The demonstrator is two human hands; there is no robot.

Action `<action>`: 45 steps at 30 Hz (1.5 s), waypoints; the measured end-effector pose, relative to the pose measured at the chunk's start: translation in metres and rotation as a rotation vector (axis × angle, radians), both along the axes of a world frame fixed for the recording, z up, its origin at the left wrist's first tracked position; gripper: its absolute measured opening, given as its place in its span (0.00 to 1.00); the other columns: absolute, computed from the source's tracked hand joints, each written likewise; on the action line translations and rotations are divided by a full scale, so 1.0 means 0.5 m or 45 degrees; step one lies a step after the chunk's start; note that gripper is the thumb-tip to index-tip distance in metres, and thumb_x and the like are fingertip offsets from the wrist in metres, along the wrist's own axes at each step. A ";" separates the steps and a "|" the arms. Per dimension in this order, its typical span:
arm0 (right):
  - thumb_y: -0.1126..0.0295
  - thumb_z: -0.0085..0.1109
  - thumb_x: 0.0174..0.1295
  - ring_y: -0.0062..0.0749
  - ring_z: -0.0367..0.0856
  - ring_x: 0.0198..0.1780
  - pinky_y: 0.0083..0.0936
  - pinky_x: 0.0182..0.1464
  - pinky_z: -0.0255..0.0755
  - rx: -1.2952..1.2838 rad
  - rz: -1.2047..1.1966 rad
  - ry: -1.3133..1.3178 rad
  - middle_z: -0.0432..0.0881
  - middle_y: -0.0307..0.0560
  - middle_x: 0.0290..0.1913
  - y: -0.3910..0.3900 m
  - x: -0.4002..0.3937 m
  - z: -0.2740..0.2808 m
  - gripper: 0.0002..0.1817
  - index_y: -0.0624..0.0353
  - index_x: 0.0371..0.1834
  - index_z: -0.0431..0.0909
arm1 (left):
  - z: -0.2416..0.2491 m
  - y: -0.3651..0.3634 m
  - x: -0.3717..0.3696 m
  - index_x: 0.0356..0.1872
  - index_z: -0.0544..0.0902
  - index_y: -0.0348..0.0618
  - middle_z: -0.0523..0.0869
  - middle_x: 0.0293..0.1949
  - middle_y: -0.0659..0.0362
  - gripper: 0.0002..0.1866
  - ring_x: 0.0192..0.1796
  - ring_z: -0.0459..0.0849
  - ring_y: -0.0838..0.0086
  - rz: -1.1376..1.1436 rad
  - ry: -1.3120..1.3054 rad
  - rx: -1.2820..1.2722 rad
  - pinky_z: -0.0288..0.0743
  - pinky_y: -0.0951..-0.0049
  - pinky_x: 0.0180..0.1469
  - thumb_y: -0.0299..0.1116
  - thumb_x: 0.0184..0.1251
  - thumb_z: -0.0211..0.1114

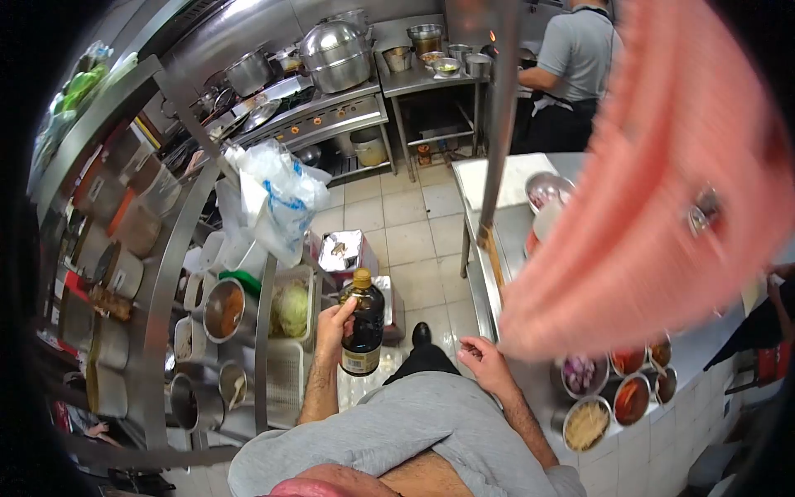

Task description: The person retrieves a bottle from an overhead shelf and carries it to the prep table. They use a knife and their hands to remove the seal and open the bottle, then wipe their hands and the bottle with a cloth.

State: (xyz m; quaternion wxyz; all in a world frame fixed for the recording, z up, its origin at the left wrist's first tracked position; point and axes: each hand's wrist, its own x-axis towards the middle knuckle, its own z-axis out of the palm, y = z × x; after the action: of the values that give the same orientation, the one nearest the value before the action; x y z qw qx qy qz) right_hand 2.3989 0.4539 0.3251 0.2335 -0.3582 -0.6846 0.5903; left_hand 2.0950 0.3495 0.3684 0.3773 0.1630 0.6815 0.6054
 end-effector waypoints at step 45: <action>0.69 0.62 0.57 0.24 0.76 0.36 0.23 0.41 0.72 0.247 1.050 -0.151 0.79 0.43 0.35 1.292 -1.766 -0.018 0.16 0.63 0.47 0.76 | -0.200 0.920 -1.279 0.22 0.76 0.40 0.76 0.18 0.64 0.20 0.20 0.70 0.83 1.265 -0.052 -0.152 0.62 0.80 0.22 0.45 0.51 0.73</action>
State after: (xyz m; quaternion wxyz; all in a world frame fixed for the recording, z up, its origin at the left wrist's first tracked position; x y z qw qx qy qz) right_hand 1.5159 1.1000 0.3159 -0.0293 -0.0642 -0.8352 0.5454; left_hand 1.4557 0.8097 0.2685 0.0653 -0.2150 0.7027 0.6751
